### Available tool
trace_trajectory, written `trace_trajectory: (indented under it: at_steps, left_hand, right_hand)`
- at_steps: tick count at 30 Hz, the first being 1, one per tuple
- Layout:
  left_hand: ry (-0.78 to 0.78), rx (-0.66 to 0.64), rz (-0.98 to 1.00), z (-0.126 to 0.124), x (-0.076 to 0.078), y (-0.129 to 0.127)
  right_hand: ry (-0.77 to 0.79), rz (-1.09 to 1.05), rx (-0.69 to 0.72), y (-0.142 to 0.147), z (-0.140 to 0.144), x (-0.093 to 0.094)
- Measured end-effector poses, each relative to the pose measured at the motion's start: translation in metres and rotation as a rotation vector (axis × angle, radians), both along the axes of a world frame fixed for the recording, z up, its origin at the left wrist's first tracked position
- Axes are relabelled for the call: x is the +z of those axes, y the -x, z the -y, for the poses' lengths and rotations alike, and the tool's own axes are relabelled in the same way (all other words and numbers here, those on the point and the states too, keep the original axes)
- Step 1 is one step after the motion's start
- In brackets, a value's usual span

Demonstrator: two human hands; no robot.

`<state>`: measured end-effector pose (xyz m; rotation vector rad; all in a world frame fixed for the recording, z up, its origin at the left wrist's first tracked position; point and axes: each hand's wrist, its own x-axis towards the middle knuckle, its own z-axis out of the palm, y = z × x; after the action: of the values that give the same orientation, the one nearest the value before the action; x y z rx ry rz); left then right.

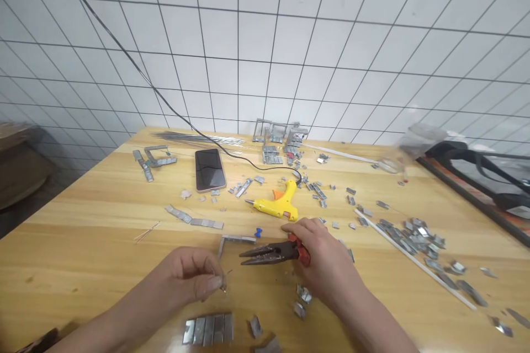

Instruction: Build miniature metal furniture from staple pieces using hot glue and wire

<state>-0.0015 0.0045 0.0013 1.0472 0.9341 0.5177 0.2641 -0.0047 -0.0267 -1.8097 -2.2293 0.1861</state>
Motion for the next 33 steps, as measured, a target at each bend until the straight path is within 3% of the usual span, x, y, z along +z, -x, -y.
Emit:
trace_trajectory:
  at_steps: [13, 22, 28, 33]
  left_hand:
    - [-0.077, -0.058, -0.044, 0.004, -0.007, 0.003]
    - [-0.117, -0.054, -0.019, 0.004, -0.001, 0.000]
    - [0.006, 0.060, 0.093, 0.000, -0.009, 0.002]
    - [0.188, 0.078, 0.350, -0.003, -0.015, 0.004]
  right_hand:
    - [-0.022, 0.012, 0.031, 0.011, 0.007, 0.005]
    - [0.020, 0.070, 0.010, 0.012, 0.006, 0.009]
    - [-0.020, 0.065, -0.066, 0.020, 0.006, 0.005]
    - [-0.092, 0.036, -0.099, 0.025, 0.009, 0.002]
